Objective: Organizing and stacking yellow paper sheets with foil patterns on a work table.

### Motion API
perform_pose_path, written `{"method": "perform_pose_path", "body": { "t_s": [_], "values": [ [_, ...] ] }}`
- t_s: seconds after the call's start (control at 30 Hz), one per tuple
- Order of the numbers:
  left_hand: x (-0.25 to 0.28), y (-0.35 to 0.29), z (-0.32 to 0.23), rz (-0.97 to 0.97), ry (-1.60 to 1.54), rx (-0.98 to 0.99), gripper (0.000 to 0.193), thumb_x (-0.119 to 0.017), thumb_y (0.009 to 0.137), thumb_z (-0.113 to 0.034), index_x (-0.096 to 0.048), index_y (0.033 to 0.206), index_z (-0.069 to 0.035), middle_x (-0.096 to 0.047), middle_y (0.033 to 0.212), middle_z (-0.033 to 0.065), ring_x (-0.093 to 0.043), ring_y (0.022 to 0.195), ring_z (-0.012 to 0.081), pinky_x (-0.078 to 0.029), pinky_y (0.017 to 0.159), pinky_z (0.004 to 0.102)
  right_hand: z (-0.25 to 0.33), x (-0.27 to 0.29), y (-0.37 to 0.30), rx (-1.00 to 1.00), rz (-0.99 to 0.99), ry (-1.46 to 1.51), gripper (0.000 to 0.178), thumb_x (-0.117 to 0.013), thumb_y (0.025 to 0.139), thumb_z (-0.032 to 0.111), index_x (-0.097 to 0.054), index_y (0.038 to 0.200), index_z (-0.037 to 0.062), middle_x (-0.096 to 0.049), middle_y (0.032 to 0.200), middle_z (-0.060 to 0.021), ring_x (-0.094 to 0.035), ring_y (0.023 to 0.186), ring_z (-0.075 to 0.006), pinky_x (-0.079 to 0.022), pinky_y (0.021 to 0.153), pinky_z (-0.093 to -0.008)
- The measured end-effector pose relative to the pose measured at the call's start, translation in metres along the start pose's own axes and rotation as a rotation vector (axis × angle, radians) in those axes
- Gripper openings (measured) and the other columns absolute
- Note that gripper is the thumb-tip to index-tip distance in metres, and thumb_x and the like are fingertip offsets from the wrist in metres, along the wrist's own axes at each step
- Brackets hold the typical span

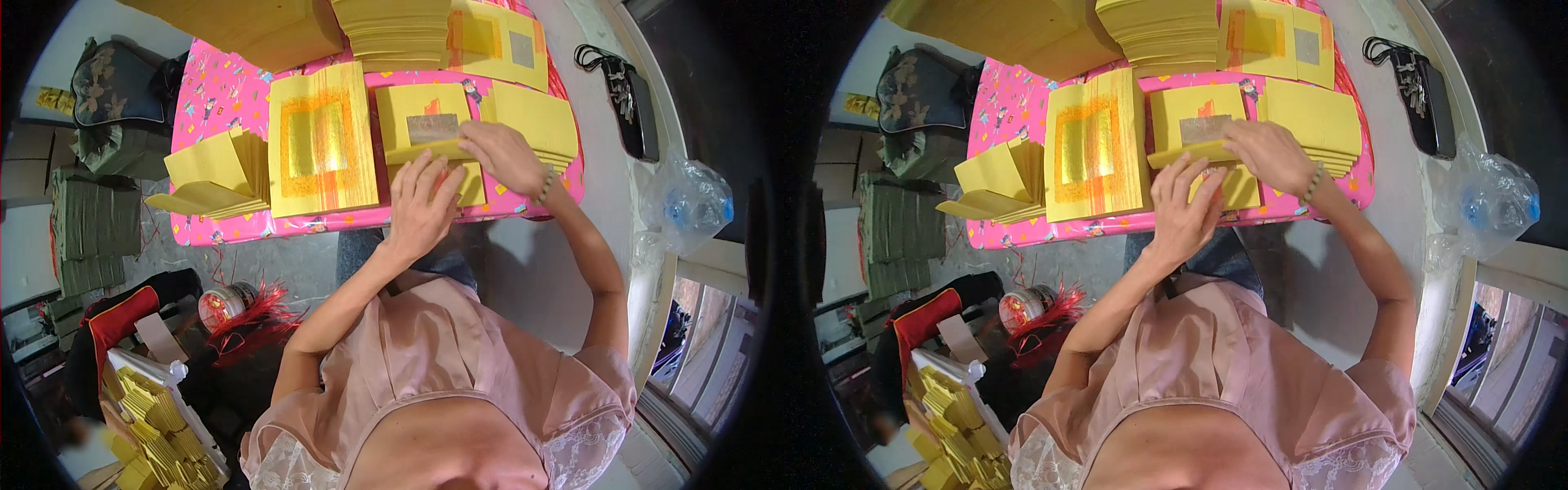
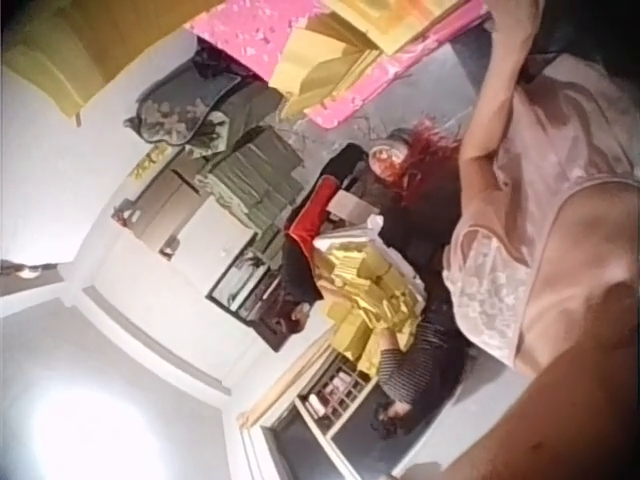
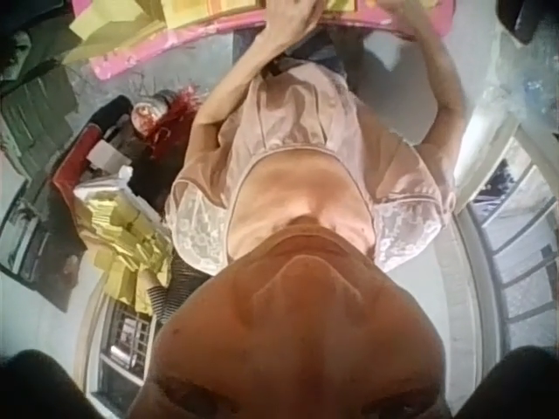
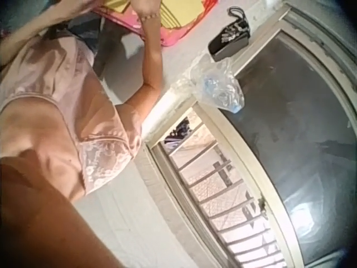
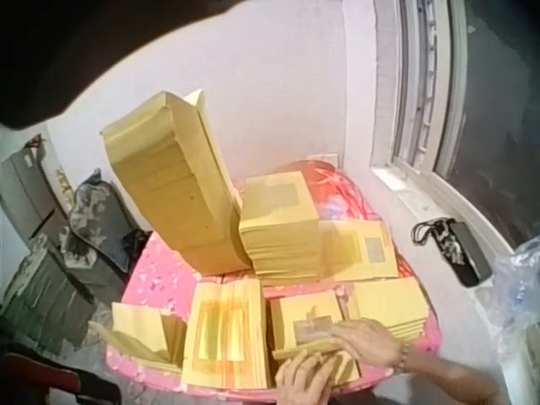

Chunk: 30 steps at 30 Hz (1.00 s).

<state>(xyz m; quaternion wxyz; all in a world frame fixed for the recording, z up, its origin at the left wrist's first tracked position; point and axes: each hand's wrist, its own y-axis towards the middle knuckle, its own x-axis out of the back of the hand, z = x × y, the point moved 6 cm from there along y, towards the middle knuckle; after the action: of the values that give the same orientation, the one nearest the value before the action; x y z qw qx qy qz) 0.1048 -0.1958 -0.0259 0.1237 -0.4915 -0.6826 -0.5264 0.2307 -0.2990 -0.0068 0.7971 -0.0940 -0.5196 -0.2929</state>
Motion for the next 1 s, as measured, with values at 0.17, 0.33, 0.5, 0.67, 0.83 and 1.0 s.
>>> {"method": "perform_pose_path", "body": {
  "t_s": [0.17,0.33,0.5,0.67,0.83,1.0],
  "values": [
    [-0.034,0.013,0.024,0.202,0.041,0.117,0.071,-0.069,0.083,-0.024,-0.039,0.145,-0.006,-0.034,0.146,0.0226,-0.028,0.137,0.0444,-0.026,0.110,0.0550,-0.035,0.002,0.051,-0.094,-0.042,-0.016,0.020,-0.051,0.097,0.021,-0.054,0.100,0.0009,-0.060,0.089,-0.0197,-0.058,0.088,-0.0401,-0.046,0.077,-0.0489],
    [-0.059,0.022,0.046,0.235,0.064,0.147,0.078,-0.066,0.086,-0.035,-0.032,0.150,-0.007,-0.025,0.153,0.0251,-0.019,0.142,0.0468,-0.020,0.114,0.0569,-0.073,-0.027,0.088,-0.148,0.111,-0.214,0.021,-0.052,0.095,0.020,-0.058,0.104,0.0023,-0.062,0.100,-0.0166,-0.059,0.101,-0.0339,-0.047,0.080,-0.0478],
    [-0.071,0.027,0.063,0.264,0.093,0.175,0.077,-0.063,0.088,-0.039,-0.031,0.150,-0.008,-0.024,0.154,0.0254,-0.019,0.143,0.0459,-0.017,0.115,0.0570,-0.083,-0.046,0.106,-0.141,0.106,-0.249,0.024,-0.051,0.096,0.020,-0.059,0.112,0.0039,-0.062,0.104,-0.0153,-0.059,0.104,-0.0330,-0.046,0.083,-0.0500],
    [-0.077,0.031,0.067,0.269,0.086,0.186,0.075,-0.061,0.089,-0.039,-0.031,0.150,-0.008,-0.023,0.154,0.0253,-0.018,0.143,0.0453,-0.015,0.115,0.0561,-0.084,-0.063,0.116,-0.112,0.105,-0.142,0.026,-0.052,0.095,0.020,-0.059,0.114,0.0033,-0.063,0.111,-0.0167,-0.060,0.105,-0.0342,-0.046,0.084,-0.0504],
    [-0.080,0.031,0.071,0.258,0.066,0.204,0.074,-0.061,0.089,-0.036,-0.031,0.150,-0.008,-0.024,0.154,0.0254,-0.019,0.143,0.0454,-0.014,0.116,0.0558,-0.089,-0.071,0.120,-0.101,0.181,-0.171,0.025,-0.052,0.095,0.019,-0.059,0.113,0.0041,-0.064,0.111,-0.0152,-0.062,0.103,-0.0340,-0.046,0.083,-0.0501],
    [-0.081,0.032,0.073,0.249,0.049,0.213,0.072,-0.060,0.089,-0.033,-0.033,0.150,-0.007,-0.026,0.153,0.0256,-0.019,0.143,0.0455,-0.014,0.116,0.0560,-0.089,-0.074,0.121,-0.108,0.188,-0.173,0.023,-0.053,0.094,0.019,-0.059,0.110,0.0045,-0.064,0.109,-0.0147,-0.062,0.101,-0.0346,-0.046,0.083,-0.0500]
  ]
}}
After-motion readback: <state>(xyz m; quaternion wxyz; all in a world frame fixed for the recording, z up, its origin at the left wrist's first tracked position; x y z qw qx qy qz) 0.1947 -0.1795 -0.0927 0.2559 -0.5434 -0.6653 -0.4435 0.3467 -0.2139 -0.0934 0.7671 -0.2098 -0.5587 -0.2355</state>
